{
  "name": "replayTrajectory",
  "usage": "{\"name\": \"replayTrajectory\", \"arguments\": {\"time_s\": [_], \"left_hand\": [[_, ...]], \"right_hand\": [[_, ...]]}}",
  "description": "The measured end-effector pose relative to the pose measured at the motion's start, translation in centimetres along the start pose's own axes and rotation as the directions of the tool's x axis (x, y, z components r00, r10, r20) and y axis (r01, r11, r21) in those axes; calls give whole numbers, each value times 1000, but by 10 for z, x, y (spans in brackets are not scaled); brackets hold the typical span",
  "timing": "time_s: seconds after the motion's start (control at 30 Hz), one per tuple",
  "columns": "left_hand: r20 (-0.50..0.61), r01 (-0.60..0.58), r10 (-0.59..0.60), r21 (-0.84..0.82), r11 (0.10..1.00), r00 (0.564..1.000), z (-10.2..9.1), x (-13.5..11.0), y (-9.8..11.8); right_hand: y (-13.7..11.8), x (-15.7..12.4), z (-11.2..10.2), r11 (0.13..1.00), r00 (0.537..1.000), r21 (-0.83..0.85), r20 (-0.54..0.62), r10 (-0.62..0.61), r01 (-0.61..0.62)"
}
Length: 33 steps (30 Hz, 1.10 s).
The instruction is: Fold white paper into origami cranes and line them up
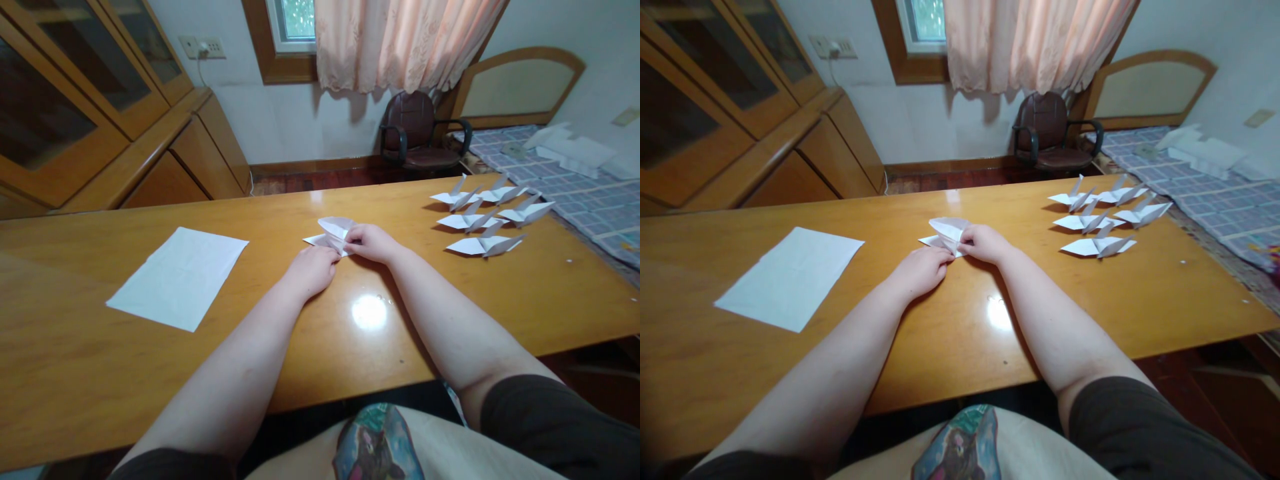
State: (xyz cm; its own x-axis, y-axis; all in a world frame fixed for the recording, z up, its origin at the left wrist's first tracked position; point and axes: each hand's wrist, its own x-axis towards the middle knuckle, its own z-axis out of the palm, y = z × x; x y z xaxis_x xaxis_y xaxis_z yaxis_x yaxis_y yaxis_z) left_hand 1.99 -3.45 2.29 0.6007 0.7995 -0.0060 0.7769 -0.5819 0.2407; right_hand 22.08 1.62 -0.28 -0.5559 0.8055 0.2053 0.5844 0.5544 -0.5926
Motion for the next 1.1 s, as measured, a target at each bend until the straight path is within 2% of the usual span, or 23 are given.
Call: {"name": "replayTrajectory", "arguments": {"time_s": [0.17, 0.33, 0.43, 0.57, 0.73, 0.87, 1.1], "left_hand": [[15, 26, -27, 24, 999, 1000, -1, -1, 2], [35, 63, -63, 12, 998, 997, -1, -1, 2], [44, 83, -82, -14, 996, 996, -1, -1, 0], [50, 72, -72, 3, 997, 996, -3, -3, -1], [31, 29, -30, 46, 999, 999, -5, -4, -1], [14, -8, 8, 40, 999, 1000, -5, -4, -3], [3, -35, 35, -2, 999, 999, -5, -5, -4]], "right_hand": [[-3, 1, 0, 996, 1000, -90, 6, 17, -16], [-4, 1, -1, 993, 998, -98, 9, 66, -65], [-3, 0, -2, 994, 996, -55, 3, 93, -92], [-3, -3, -2, 986, 992, 110, 3, 123, -123], [-5, -3, -4, 955, 989, 271, 107, 98, -124], [-4, -3, -6, 949, 980, 273, 161, 119, -160], [3, -2, -5, 960, 980, 233, 156, 121, -155]]}}
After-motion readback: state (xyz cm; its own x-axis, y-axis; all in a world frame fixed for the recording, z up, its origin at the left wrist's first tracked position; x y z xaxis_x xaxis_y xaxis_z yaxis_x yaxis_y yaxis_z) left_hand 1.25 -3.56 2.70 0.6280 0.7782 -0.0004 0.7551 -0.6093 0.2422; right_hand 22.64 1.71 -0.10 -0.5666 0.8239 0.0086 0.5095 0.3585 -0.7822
